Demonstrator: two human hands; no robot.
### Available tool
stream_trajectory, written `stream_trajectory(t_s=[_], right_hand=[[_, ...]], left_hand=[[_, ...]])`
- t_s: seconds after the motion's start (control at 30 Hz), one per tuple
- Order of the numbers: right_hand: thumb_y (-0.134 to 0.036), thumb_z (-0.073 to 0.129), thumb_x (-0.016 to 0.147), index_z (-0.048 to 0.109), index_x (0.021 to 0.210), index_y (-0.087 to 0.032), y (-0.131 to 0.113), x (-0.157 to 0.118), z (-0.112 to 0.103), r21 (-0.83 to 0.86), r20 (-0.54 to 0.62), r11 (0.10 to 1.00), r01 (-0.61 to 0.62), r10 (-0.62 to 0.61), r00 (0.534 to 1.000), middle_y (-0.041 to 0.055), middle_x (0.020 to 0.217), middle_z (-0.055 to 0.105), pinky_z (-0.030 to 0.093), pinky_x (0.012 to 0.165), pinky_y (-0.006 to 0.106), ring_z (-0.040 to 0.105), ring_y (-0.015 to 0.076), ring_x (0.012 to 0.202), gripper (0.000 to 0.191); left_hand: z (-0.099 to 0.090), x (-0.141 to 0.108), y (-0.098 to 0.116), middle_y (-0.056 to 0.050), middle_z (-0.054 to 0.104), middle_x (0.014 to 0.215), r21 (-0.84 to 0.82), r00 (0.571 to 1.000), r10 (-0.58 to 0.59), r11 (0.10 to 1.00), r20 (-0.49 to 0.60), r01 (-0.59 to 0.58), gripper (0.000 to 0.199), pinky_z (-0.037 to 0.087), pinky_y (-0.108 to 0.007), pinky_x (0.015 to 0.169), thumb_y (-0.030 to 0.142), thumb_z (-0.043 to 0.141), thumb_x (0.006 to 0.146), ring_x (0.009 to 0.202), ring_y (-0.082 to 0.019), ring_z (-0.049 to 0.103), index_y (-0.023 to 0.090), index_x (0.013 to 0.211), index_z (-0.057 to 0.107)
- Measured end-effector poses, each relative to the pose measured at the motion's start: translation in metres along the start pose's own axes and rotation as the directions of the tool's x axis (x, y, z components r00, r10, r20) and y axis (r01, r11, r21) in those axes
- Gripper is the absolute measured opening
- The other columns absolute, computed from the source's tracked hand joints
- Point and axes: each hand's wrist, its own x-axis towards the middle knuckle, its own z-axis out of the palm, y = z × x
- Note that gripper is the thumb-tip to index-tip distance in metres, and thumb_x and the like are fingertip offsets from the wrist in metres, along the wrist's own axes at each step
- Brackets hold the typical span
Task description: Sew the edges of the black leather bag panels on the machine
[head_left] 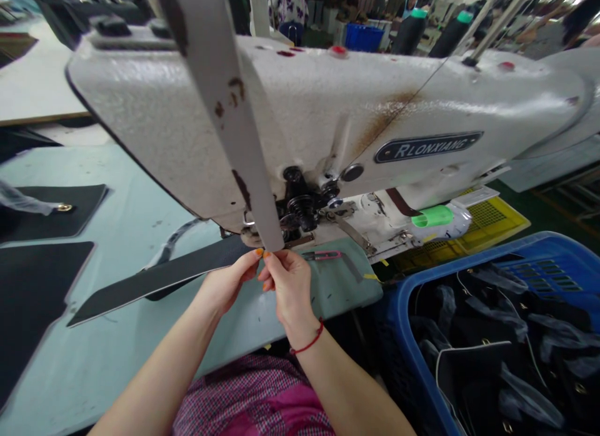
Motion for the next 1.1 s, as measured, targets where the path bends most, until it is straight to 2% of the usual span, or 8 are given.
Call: stream_trajectory(t_s=[0.07, 0.13, 0.27, 0.6, 0.9, 1.1], right_hand=[[-0.037, 0.069, 0.072, 0.061, 0.069, -0.015, -0.003, 0.001, 0.000, -0.026, 0.006, 1.000, 0.006, -0.006, 1.000, -0.0052, 0.046, 0.058, 0.033, 0.036, 0.015, 0.044, 0.0048, 0.033, 0.023], [-0.036, 0.069, 0.072, 0.060, 0.067, -0.015, -0.006, 0.003, -0.002, -0.057, 0.020, 0.998, 0.018, -0.017, 1.000, -0.0055, 0.044, 0.057, 0.032, 0.035, 0.015, 0.043, 0.0049, 0.033, 0.022], [-0.034, 0.068, 0.073, 0.060, 0.067, -0.015, -0.011, 0.004, -0.005, -0.089, 0.029, 0.996, 0.020, -0.018, 0.999, -0.0055, 0.044, 0.056, 0.030, 0.035, 0.015, 0.042, 0.0048, 0.032, 0.022], [-0.036, 0.067, 0.076, 0.061, 0.066, -0.015, -0.012, 0.004, -0.007, -0.097, 0.037, 0.994, 0.045, -0.041, 0.998, -0.0051, 0.044, 0.055, 0.029, 0.036, 0.016, 0.041, 0.0046, 0.033, 0.024], [-0.037, 0.067, 0.078, 0.062, 0.066, -0.015, -0.015, 0.002, -0.008, -0.158, 0.047, 0.984, 0.078, -0.072, 0.996, -0.0049, 0.045, 0.055, 0.032, 0.036, 0.016, 0.042, 0.0054, 0.034, 0.026], [-0.041, 0.066, 0.080, 0.063, 0.068, -0.015, -0.013, 0.004, -0.009, -0.190, 0.060, 0.978, 0.088, -0.078, 0.995, -0.0046, 0.045, 0.054, 0.031, 0.037, 0.016, 0.043, 0.0057, 0.034, 0.029]], left_hand=[[0.002, -0.002, 0.004, 0.000, 0.055, 0.055, -0.038, 0.994, -0.106, 0.994, 0.013, 0.106, 0.039, 0.038, -0.026, 0.053, 0.046, 0.082, 0.049, 0.057, -0.013, 0.046, 0.014, 0.056, 0.062], [0.006, -0.005, 0.006, 0.000, 0.057, 0.059, -0.098, 0.989, -0.144, 0.985, 0.013, 0.145, 0.038, 0.039, -0.026, 0.056, 0.044, 0.083, 0.048, 0.060, -0.013, 0.048, 0.013, 0.059, 0.063], [0.015, -0.012, 0.006, 0.003, 0.052, 0.056, -0.205, 0.991, -0.126, 0.969, 0.054, 0.134, 0.034, 0.037, -0.025, 0.056, 0.042, 0.080, 0.052, 0.059, -0.012, 0.045, 0.014, 0.057, 0.061], [0.018, -0.011, 0.005, 0.007, 0.036, 0.048, -0.232, 0.986, -0.062, 0.968, 0.157, 0.098, 0.038, 0.028, -0.025, 0.050, 0.043, 0.073, 0.058, 0.051, -0.009, 0.029, 0.019, 0.048, 0.045], [0.018, -0.009, 0.000, 0.005, 0.038, 0.049, -0.247, 0.981, -0.044, 0.965, 0.189, 0.091, 0.036, 0.030, -0.025, 0.052, 0.041, 0.070, 0.064, 0.052, -0.010, 0.031, 0.019, 0.049, 0.045], [0.017, -0.003, 0.001, 0.005, 0.037, 0.049, -0.249, 0.985, -0.018, 0.967, 0.171, 0.061, 0.036, 0.028, -0.025, 0.050, 0.040, 0.072, 0.063, 0.051, -0.009, 0.030, 0.019, 0.049, 0.047]])
